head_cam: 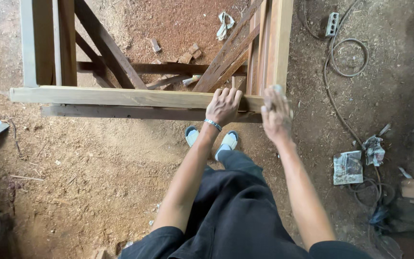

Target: The person sands the surfaces and edges of a wooden frame by hand using a piece of sandpaper.

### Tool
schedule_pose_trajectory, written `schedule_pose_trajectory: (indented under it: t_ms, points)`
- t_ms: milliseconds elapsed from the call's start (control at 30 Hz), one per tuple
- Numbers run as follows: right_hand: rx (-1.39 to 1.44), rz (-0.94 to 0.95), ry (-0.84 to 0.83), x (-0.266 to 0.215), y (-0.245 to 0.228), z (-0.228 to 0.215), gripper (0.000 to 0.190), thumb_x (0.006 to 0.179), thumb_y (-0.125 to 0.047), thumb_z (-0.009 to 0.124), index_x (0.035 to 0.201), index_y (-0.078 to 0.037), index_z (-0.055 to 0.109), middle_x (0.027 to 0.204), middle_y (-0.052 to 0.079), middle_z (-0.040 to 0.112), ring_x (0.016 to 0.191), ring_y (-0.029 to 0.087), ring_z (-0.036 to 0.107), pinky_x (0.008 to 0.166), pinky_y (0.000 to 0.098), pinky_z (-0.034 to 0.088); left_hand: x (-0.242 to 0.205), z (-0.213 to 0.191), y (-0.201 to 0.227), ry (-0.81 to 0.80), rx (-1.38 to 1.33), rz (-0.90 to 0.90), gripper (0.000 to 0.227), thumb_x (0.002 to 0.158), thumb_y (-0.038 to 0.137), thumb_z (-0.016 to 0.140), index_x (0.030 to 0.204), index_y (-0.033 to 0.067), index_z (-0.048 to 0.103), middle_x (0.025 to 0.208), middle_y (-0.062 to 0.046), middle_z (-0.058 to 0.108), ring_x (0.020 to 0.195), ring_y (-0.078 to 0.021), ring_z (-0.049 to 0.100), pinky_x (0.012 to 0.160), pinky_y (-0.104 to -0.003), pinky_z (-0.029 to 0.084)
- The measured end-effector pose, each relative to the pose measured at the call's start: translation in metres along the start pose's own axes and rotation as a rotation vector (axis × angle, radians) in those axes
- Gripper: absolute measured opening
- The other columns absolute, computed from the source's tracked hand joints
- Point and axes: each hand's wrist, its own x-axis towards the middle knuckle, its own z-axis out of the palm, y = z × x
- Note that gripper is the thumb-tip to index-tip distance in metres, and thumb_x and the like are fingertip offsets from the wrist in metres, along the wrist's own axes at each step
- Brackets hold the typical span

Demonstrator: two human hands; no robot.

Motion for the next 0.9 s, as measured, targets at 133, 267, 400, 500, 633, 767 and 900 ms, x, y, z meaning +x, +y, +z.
schedule_pose_trajectory:
  t_ms: [133,267,400,500,633,767,900]
  points:
    - [0.113,0.186,0.031,0.026,0.014,-0.004,0.057,0.116,-0.031,0.026,0.164,-0.001,0.02,0.172,0.021,0.021,0.159,0.035,0.019,0.131,0.0525,0.012,-0.008,0.012,-0.004,0.034,0.094,-0.002,0.039,0.088,0.046,0.069,0.103,0.0111,0.061,0.094,-0.005,0.061,0.095,-0.023,0.062,0.085,-0.038,0.047]
    - [-0.044,0.085,0.094,0.052,-0.013,0.006,0.057,0.117,-0.037,0.021,0.165,-0.006,0.019,0.171,0.019,0.021,0.162,0.032,0.017,0.136,0.0479,0.014,-0.006,0.009,-0.001,0.043,0.15,0.022,0.043,0.088,0.045,0.068,0.113,0.0096,0.064,0.096,-0.004,0.062,0.094,-0.0212,0.062,0.083,-0.039,0.047]
    - [0.011,-0.08,-0.054,0.006,-0.03,0.007,0.06,0.109,-0.038,0.02,0.163,-0.011,0.022,0.17,0.008,0.021,0.158,0.026,0.019,0.131,0.0449,0.014,0.001,-0.013,0.004,0.047,0.03,0.022,0.061,0.081,0.061,0.066,0.103,0.0046,0.064,0.091,-0.009,0.063,0.091,-0.0258,0.062,0.081,-0.042,0.047]
    - [-0.001,-0.087,-0.001,-0.009,0.001,-0.004,0.059,0.111,-0.036,0.019,0.163,-0.008,0.023,0.171,0.013,0.019,0.158,0.03,0.018,0.129,0.0476,0.013,0.0,-0.007,0.007,-0.013,0.015,-0.013,0.069,0.079,0.069,0.067,0.101,0.0037,0.064,0.094,-0.012,0.065,0.093,-0.0277,0.063,0.083,-0.043,0.048]
    - [-0.016,-0.039,0.156,0.019,0.01,0.006,0.056,0.114,-0.033,0.021,0.162,-0.005,0.022,0.172,0.014,0.021,0.16,0.032,0.02,0.133,0.0472,0.015,-0.009,0.033,-0.011,0.179,0.195,0.056,0.062,0.085,0.063,0.069,0.111,0.0078,0.063,0.111,-0.009,0.068,0.106,-0.0255,0.064,0.093,-0.04,0.048]
    - [-0.172,-0.019,-0.035,0.04,-0.012,0.025,0.059,0.114,-0.034,0.024,0.165,-0.006,0.023,0.163,0.011,0.034,0.156,0.03,0.026,0.134,0.0492,0.019,-0.01,0.042,-0.018,0.099,0.199,0.016,0.047,0.087,0.043,0.071,0.122,0.0124,0.064,0.112,-0.003,0.067,0.109,-0.0198,0.064,0.093,-0.038,0.046]
    - [0.06,-0.279,0.131,0.021,0.013,0.026,0.057,0.11,-0.033,0.023,0.159,-0.003,0.028,0.166,0.015,0.031,0.156,0.032,0.026,0.128,0.0489,0.022,-0.004,0.012,-0.001,-0.032,0.074,-0.049,0.069,0.074,0.066,0.076,0.11,0.0081,0.063,0.107,-0.009,0.067,0.106,-0.0254,0.063,0.093,-0.044,0.046]
